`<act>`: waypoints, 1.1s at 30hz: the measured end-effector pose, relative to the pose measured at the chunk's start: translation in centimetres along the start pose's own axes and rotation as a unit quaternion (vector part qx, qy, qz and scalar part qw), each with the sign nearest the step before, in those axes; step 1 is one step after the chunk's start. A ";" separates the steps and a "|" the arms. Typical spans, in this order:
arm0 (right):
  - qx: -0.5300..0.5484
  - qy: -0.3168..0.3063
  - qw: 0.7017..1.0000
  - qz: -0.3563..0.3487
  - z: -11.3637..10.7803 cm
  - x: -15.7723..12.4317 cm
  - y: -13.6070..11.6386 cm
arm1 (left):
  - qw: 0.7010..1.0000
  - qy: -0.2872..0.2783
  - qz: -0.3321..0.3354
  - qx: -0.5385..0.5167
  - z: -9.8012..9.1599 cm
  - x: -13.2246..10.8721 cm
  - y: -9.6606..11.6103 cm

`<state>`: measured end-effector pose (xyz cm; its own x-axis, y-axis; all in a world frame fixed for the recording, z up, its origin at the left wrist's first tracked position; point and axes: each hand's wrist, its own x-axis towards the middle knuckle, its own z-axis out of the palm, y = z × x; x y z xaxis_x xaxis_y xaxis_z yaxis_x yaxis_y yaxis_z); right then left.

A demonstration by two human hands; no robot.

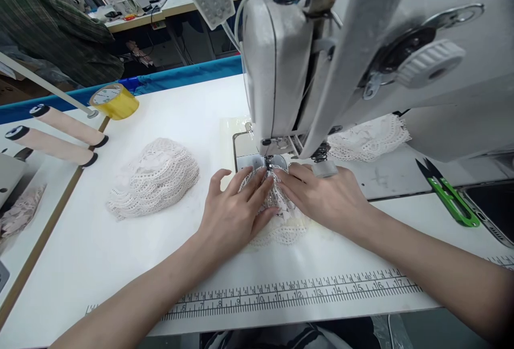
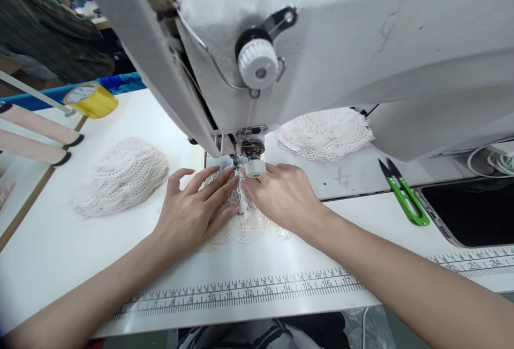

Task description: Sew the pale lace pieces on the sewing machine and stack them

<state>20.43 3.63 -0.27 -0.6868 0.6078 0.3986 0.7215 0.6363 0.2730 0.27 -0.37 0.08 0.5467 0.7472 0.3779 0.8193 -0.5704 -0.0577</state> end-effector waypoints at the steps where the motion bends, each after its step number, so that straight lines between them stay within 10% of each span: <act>1: -0.002 0.000 1.000 0.001 0.0 0.0 0.0 | 1.000 0.000 -0.001 0.000 0.0 0.0 0.0; 26: 0.020 -0.100 0.994 0.035 -0.4 0.3 0.2 | 1.000 -0.008 -0.017 -0.009 0.1 0.3 -0.3; 33: 0.219 -0.139 0.965 0.038 -2.8 0.5 1.2 | 0.997 0.019 0.066 -0.046 -2.2 -0.5 -0.5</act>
<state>21.23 3.40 2.66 -0.6738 0.7264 0.1354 0.7068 0.6870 -0.1687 -0.83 -1.23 1.94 0.6407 0.6508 0.4075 0.7203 -0.6932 -0.0255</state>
